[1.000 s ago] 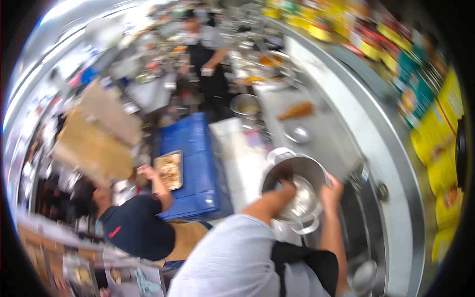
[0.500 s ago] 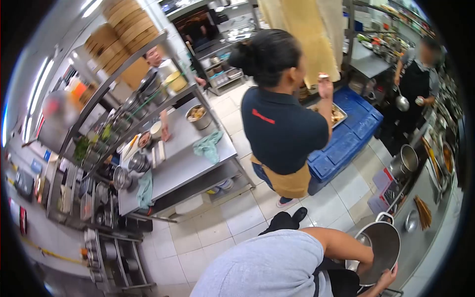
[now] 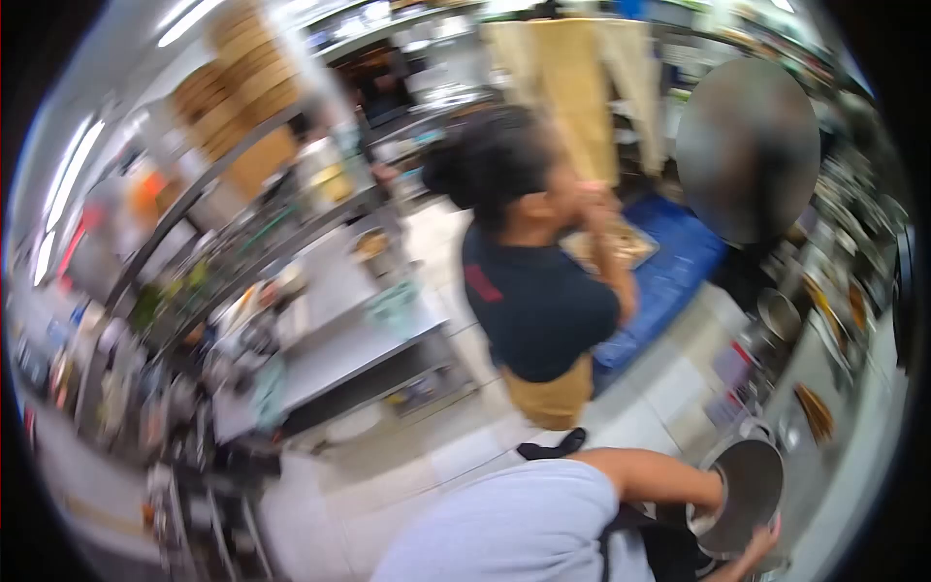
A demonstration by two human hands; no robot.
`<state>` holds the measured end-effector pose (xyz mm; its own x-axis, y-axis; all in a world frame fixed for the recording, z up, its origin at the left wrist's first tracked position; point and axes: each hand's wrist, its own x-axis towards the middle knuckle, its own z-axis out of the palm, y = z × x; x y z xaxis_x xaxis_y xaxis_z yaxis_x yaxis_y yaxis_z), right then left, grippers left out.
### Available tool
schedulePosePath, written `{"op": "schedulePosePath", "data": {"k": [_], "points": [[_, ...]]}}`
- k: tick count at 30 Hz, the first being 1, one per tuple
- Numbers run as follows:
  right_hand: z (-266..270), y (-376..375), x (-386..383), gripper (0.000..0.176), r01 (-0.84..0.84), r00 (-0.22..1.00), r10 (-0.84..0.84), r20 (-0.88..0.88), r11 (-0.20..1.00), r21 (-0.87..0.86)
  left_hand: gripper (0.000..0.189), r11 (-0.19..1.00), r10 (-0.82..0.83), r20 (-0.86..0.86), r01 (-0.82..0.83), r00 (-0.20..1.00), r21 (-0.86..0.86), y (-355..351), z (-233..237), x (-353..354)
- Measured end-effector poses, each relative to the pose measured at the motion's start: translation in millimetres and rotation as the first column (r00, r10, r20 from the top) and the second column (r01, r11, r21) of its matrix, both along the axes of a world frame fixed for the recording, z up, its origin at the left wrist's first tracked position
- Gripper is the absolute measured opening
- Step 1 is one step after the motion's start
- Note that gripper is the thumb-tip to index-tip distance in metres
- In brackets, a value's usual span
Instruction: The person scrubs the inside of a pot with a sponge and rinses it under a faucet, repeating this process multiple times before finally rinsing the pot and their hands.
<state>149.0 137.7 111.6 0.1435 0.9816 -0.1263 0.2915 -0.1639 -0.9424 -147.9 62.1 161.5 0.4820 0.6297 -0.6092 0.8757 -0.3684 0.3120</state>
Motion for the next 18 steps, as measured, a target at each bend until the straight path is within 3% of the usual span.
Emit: {"op": "schedulePosePath", "data": {"k": [2, 3, 5, 7, 8, 10, 11, 13, 14, 16, 17, 18], "points": [[47.2, -41.4, -32.9, 0.063, 0.016, 0.967, -0.046, 0.252, 0.992, 0.122, 0.045, 0.999, -0.017, -0.005, 0.017, 1.0, 0.029, -0.3, -17.1, 11.8], [29.8, -35.9, -23.3, 0.064, 0.037, 0.947, -0.099, 0.307, 0.979, 0.2, 0.042, 0.998, -0.058, 0.002, 0.058, 0.998, 0.04, 0.7, -19.6, 13.7], [45.3, -45.0, -34.0, 0.059, 0.07, 0.978, -0.117, 0.174, 0.965, 0.254, 0.037, 0.983, -0.177, 0.033, 0.175, 0.984, 0.054, 8.8, -12.4, 10.1], [100.8, -59.4, -65.2, 0.057, 0.232, 0.961, -0.251, 0.118, 0.961, 0.152, 0.043, 0.958, -0.286, -0.016, 0.286, 0.958, -0.005, 30.0, 10.6, 15.9], [90.7, -55.6, -54.3, 0.057, 0.264, 0.953, -0.281, 0.108, 0.952, 0.152, 0.043, 0.949, -0.316, -0.026, 0.316, 0.948, -0.005, 40.9, 23.9, 19.0], [60.9, -38.3, -31.2, 0.053, 0.37, 0.926, -0.357, -0.122, 0.922, 0.112, 0.049, 0.944, -0.315, 0.071, 0.304, 0.946, 0.128, 54.0, 56.8, 27.8], [44.6, -32.6, -22.1, 0.053, 0.392, 0.917, -0.379, -0.124, 0.914, 0.106, 0.049, 0.937, -0.337, 0.068, 0.327, 0.939, 0.122, 62.1, 67.6, 30.5], [20.2, -27.9, -7.8, 0.049, 0.48, 0.87, -0.454, -0.191, 0.869, 0.12, 0.053, 0.952, -0.242, 0.265, 0.176, 0.933, 0.249, 79.3, 85.6, 40.3], [10.6, -24.9, -7.1, 0.049, 0.506, 0.856, -0.481, -0.188, 0.855, 0.114, 0.053, 0.948, -0.268, 0.267, 0.205, 0.926, 0.242, 89.5, 94.9, 44.6], [10.7, -17.3, -26.8, 0.035, 0.628, 0.777, -0.596, -0.201, 0.718, 0.301, 0.053, 0.939, -0.268, 0.303, 0.178, 0.914, 0.292, 105.5, 109.7, 49.0], [20.9, -17.7, -39.4, 0.035, 0.642, 0.765, -0.613, -0.198, 0.705, 0.301, 0.053, 0.936, -0.287, 0.306, 0.197, 0.908, 0.291, 108.5, 113.8, 49.7], [37.3, -20.8, -55.1, 0.033, 0.735, 0.677, -0.671, -0.302, 0.602, 0.311, 0.055, 0.934, -0.279, 0.382, 0.156, 0.881, 0.321, 111.9, 117.8, 49.9]]}}
